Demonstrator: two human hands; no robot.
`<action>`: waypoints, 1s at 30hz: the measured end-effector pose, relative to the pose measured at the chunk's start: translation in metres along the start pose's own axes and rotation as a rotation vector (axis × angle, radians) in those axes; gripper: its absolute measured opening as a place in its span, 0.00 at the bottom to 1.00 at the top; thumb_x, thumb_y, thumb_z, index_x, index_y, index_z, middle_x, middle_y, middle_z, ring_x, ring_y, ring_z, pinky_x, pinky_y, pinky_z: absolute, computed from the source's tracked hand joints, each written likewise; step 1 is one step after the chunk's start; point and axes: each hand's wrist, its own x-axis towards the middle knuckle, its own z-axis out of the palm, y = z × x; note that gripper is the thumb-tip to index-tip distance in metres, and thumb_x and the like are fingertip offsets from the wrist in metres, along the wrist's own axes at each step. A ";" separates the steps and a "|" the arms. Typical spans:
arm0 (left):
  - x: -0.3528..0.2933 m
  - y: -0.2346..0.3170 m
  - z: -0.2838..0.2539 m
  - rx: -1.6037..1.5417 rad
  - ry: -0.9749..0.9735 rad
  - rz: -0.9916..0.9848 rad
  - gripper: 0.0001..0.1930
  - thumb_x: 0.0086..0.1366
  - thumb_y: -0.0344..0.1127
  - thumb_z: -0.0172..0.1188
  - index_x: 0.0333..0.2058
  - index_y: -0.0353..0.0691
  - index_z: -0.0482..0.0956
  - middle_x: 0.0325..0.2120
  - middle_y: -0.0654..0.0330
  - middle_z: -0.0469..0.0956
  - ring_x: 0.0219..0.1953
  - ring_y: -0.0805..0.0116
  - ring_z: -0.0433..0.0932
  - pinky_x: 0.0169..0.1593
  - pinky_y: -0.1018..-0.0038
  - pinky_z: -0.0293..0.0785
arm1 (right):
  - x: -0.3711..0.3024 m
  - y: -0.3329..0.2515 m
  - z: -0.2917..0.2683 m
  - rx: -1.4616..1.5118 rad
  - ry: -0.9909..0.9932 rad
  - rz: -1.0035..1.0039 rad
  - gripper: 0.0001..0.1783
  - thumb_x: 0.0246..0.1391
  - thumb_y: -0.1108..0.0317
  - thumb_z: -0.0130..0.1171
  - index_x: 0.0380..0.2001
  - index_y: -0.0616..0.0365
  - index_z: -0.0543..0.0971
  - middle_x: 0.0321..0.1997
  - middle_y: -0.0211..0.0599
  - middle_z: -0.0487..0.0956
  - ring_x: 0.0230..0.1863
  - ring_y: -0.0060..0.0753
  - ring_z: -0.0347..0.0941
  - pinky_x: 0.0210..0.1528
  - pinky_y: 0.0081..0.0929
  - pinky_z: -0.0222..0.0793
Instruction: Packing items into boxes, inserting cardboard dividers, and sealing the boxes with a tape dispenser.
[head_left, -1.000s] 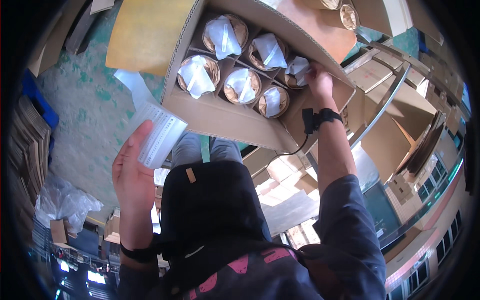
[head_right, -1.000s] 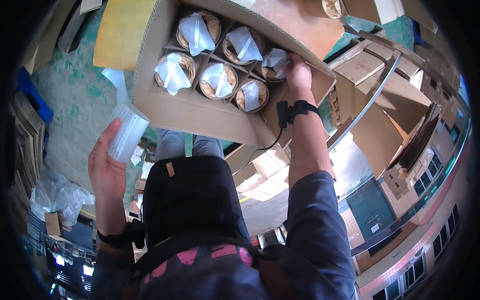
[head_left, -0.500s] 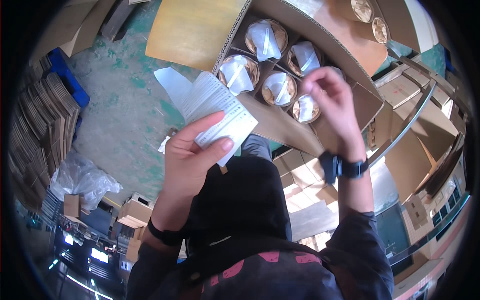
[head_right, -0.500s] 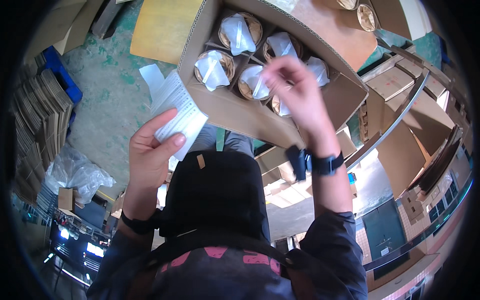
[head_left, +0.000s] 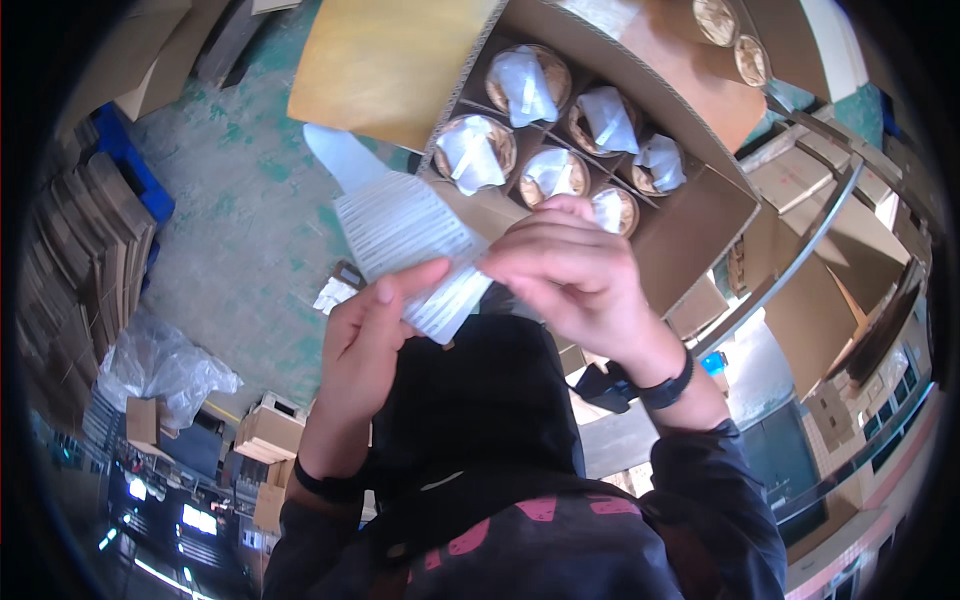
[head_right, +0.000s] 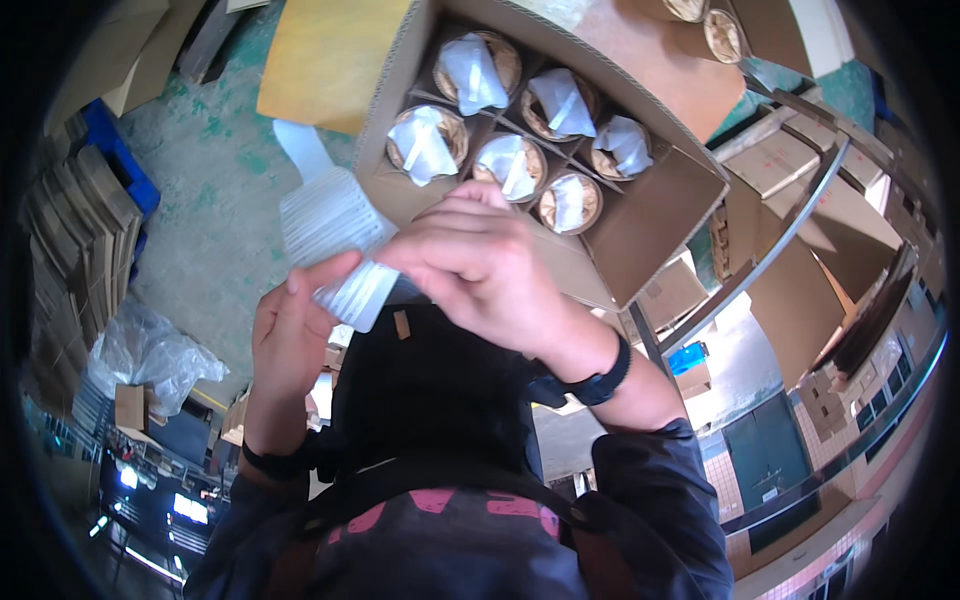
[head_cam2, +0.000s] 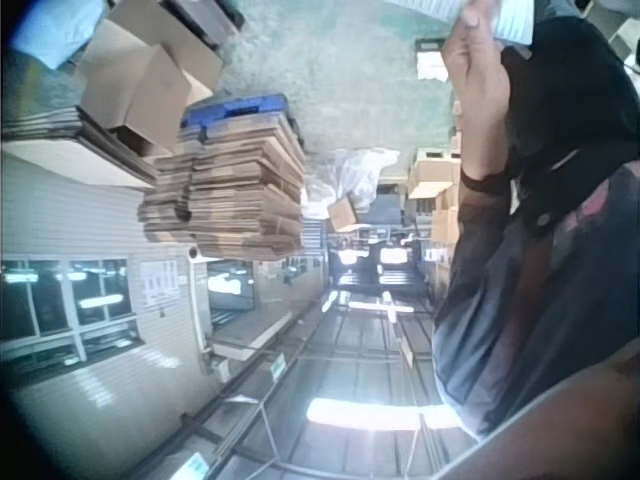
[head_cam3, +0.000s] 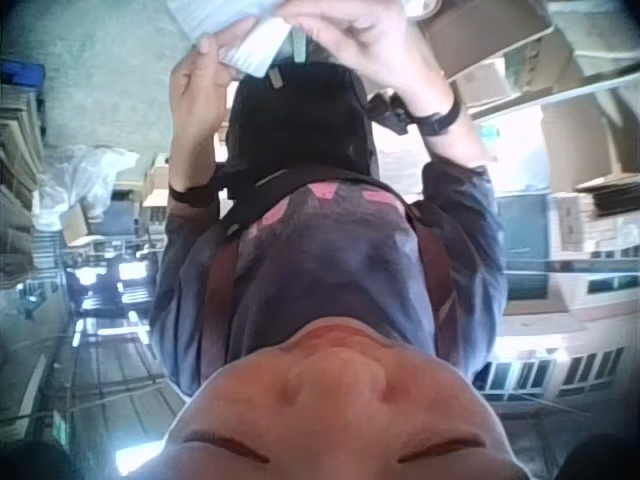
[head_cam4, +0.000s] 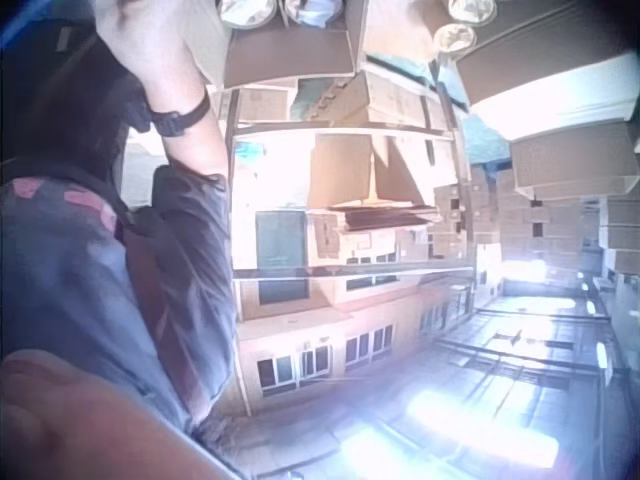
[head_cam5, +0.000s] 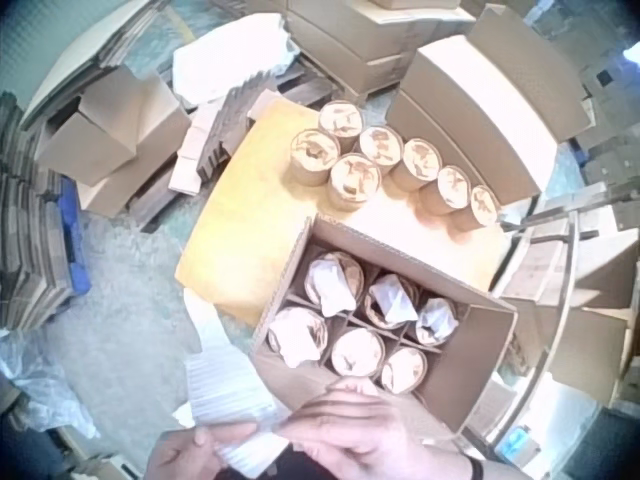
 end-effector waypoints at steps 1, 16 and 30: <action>-0.002 0.000 -0.001 0.036 -0.017 0.011 0.22 0.72 0.43 0.40 0.49 0.28 0.72 0.41 0.52 0.77 0.39 0.69 0.77 0.41 0.74 0.74 | -0.003 -0.007 0.007 0.039 0.057 0.161 0.10 0.46 0.76 0.60 0.34 0.54 0.81 0.26 0.29 0.77 0.31 0.29 0.73 0.44 0.27 0.59; 0.002 -0.010 -0.003 -0.092 0.305 0.067 0.31 0.72 0.49 0.34 0.51 0.20 0.66 0.51 0.43 0.68 0.54 0.56 0.69 0.58 0.63 0.65 | -0.055 0.037 -0.030 0.059 0.255 0.552 0.04 0.53 0.76 0.57 0.32 0.62 0.80 0.32 0.33 0.80 0.33 0.21 0.75 0.37 0.23 0.73; 0.009 0.009 -0.023 -0.016 0.429 0.153 0.28 0.73 0.46 0.32 0.54 0.22 0.63 0.54 0.43 0.65 0.56 0.55 0.67 0.58 0.63 0.64 | -0.106 0.205 -0.052 -0.893 -0.153 1.046 0.29 0.46 0.60 0.62 0.52 0.52 0.66 0.52 0.50 0.69 0.45 0.50 0.74 0.45 0.38 0.72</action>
